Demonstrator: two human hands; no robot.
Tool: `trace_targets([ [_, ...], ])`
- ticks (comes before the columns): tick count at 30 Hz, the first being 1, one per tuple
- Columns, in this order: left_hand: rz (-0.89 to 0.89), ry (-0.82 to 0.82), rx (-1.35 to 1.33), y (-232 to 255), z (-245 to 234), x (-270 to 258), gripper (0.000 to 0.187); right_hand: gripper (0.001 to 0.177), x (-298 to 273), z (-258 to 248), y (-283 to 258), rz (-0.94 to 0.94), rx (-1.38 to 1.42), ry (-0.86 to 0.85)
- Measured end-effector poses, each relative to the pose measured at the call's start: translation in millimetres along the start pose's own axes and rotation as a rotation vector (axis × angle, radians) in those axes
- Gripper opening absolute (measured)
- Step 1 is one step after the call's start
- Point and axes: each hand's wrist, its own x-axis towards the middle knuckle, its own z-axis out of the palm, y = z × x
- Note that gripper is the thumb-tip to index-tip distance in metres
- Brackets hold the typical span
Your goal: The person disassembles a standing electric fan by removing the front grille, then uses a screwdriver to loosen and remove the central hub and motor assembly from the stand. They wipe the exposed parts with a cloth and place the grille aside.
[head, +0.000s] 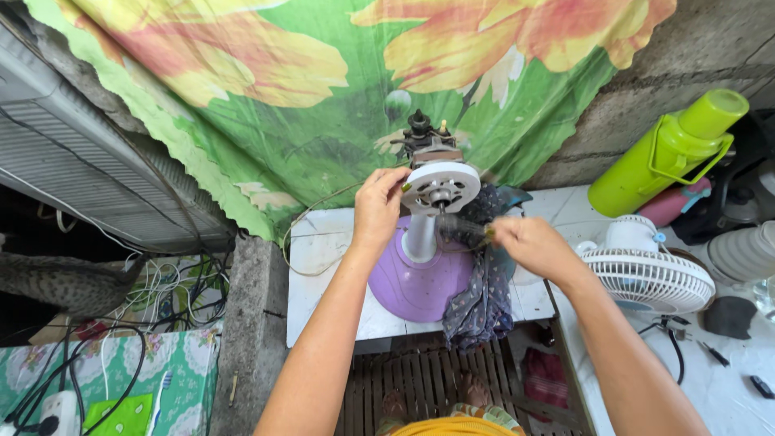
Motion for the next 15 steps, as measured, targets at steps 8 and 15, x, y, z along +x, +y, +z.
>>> trace_targets([
  [8,-0.044,-0.014,-0.005,0.3,0.0,3.4,0.026,0.033,0.3,-7.3,8.5,-0.034,0.052,-0.043],
  [15,-0.035,-0.013,-0.024,-2.9,-1.2,7.5,0.029,0.033,15.4,3.9,24.5,0.031,0.29,-0.08],
])
